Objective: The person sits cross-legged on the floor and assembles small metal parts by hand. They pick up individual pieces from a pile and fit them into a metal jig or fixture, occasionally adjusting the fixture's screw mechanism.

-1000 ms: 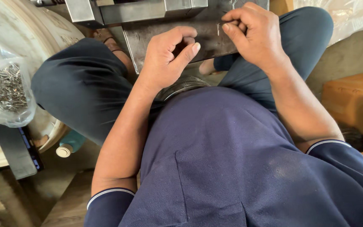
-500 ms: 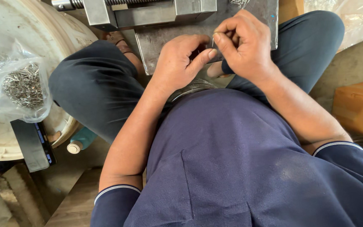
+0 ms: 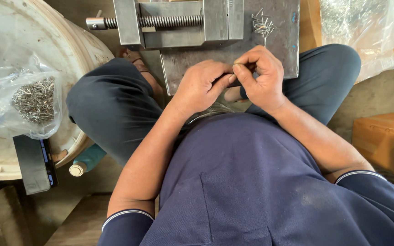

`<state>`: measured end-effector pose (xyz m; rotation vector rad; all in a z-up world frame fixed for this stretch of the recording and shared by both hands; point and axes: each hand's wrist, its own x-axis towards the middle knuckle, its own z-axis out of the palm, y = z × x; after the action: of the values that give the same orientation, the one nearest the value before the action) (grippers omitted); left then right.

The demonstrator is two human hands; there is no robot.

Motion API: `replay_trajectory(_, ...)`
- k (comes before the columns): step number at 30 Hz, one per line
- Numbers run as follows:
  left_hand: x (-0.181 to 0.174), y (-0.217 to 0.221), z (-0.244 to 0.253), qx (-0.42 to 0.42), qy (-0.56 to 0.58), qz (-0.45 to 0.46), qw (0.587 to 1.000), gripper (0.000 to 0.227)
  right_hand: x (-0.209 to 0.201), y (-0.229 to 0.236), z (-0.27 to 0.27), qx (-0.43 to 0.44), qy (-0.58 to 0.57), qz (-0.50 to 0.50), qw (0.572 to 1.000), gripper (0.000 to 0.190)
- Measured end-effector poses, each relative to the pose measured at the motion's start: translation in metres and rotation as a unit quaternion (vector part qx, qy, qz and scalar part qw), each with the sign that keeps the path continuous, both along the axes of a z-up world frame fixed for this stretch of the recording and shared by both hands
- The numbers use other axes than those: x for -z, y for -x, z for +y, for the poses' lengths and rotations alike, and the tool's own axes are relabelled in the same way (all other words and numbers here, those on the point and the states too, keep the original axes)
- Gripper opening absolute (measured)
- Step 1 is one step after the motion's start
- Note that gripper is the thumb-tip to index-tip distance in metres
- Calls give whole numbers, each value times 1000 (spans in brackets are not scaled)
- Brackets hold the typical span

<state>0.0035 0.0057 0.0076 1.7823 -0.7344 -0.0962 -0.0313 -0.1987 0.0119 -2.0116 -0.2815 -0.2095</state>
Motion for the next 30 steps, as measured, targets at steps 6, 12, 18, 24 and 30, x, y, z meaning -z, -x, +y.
replay_trajectory(6,5,1,0,-15,-23,4,1000,11,-8,1,-3,-15,-29,59,998,8)
replay_trajectory(12,4,4,-1,-21,-42,-29,998,11,-27,-13,-14,-95,71,57,991,7)
replay_trajectory(18,1,4,1,-47,33,74,996,29,-48,-44,-18,-68,142,-111,981,4)
replay_trajectory(24,1,2,2,-33,27,88,995,26,-51,-88,-17,-71,148,-140,976,2)
replay_trajectory(30,3,0,4,-24,49,122,991,25,-53,-99,-15,-96,190,-144,966,2)
